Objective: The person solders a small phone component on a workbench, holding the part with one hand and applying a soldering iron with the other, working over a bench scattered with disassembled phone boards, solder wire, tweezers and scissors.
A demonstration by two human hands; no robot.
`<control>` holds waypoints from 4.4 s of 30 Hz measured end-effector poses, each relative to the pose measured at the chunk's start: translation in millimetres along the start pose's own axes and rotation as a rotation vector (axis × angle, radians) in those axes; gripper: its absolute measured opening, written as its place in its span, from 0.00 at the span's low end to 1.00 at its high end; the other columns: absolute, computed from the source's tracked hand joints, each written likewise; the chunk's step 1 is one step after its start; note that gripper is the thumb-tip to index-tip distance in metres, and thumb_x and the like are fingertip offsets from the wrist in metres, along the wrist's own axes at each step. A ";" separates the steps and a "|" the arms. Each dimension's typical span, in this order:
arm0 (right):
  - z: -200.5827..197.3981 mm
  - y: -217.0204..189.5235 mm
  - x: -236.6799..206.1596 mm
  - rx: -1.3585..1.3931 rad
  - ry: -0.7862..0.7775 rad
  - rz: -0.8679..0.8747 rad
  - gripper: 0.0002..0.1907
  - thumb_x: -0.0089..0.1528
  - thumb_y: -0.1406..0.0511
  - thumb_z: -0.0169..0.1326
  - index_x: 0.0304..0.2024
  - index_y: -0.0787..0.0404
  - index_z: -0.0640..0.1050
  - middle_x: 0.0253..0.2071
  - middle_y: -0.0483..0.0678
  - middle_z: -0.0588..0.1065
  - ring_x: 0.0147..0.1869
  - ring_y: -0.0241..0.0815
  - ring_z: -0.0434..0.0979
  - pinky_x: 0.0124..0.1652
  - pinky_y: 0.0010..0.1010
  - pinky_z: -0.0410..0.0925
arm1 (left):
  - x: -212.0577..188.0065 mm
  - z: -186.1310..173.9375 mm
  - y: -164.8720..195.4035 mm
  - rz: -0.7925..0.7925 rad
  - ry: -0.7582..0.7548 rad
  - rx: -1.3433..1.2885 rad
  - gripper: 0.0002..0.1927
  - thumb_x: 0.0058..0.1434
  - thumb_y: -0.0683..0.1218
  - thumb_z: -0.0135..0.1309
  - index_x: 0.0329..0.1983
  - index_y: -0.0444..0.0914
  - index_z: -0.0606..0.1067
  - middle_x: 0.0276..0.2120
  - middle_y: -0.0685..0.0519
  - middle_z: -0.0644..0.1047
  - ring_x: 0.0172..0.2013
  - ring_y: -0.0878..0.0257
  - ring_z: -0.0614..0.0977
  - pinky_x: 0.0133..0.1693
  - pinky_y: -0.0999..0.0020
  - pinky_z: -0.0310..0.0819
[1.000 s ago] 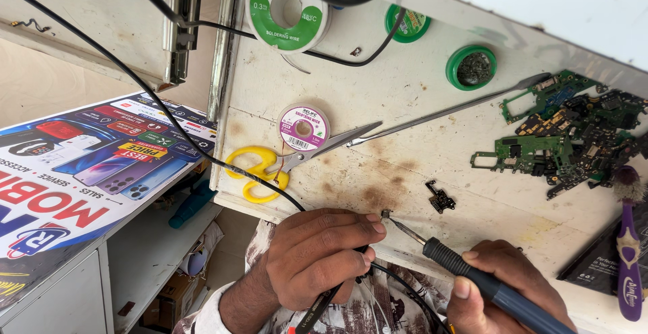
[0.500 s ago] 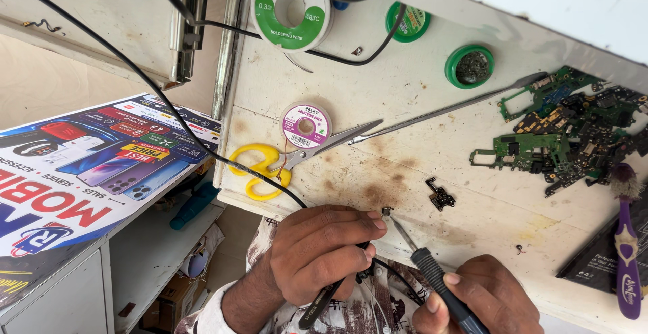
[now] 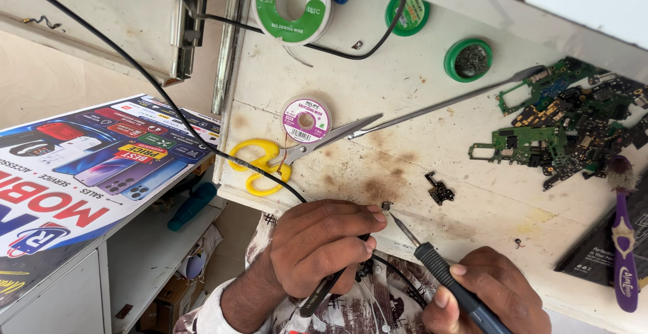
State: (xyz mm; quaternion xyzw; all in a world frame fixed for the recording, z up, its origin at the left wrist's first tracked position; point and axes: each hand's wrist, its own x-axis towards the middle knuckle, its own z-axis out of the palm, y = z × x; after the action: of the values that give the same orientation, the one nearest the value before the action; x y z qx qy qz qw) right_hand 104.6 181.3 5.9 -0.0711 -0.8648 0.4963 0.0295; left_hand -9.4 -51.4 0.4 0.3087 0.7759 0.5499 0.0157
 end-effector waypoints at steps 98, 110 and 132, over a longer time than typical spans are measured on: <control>3.1 -3.7 1.9 0.060 0.086 0.087 0.14 0.60 0.64 0.62 0.43 0.64 0.73 0.24 0.51 0.73 0.28 0.42 0.78 0.33 0.31 0.71 | 2.3 -2.2 1.7 -0.017 -0.027 -0.008 0.15 0.69 0.35 0.60 0.50 0.37 0.67 0.48 0.44 0.81 0.46 0.50 0.88 0.48 0.59 0.87; 3.9 -6.7 4.8 0.033 0.072 0.087 0.15 0.61 0.62 0.62 0.43 0.63 0.74 0.25 0.53 0.74 0.29 0.42 0.79 0.33 0.31 0.71 | 2.2 -1.5 2.1 -0.027 -0.018 -0.016 0.13 0.69 0.36 0.60 0.50 0.38 0.68 0.48 0.44 0.81 0.47 0.50 0.88 0.48 0.59 0.88; 3.1 -5.9 7.5 0.027 0.046 0.069 0.16 0.60 0.63 0.61 0.46 0.63 0.73 0.22 0.51 0.73 0.27 0.41 0.78 0.31 0.30 0.71 | 2.5 -2.5 0.7 -0.024 -0.024 -0.024 0.15 0.68 0.36 0.61 0.50 0.38 0.67 0.48 0.44 0.81 0.47 0.50 0.88 0.48 0.59 0.88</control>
State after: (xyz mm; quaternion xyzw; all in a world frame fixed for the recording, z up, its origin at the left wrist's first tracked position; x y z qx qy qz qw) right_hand 96.3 176.9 9.3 -0.1117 -0.8541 0.5069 0.0332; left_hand -12.1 -52.1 2.7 0.3058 0.7726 0.5553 0.0351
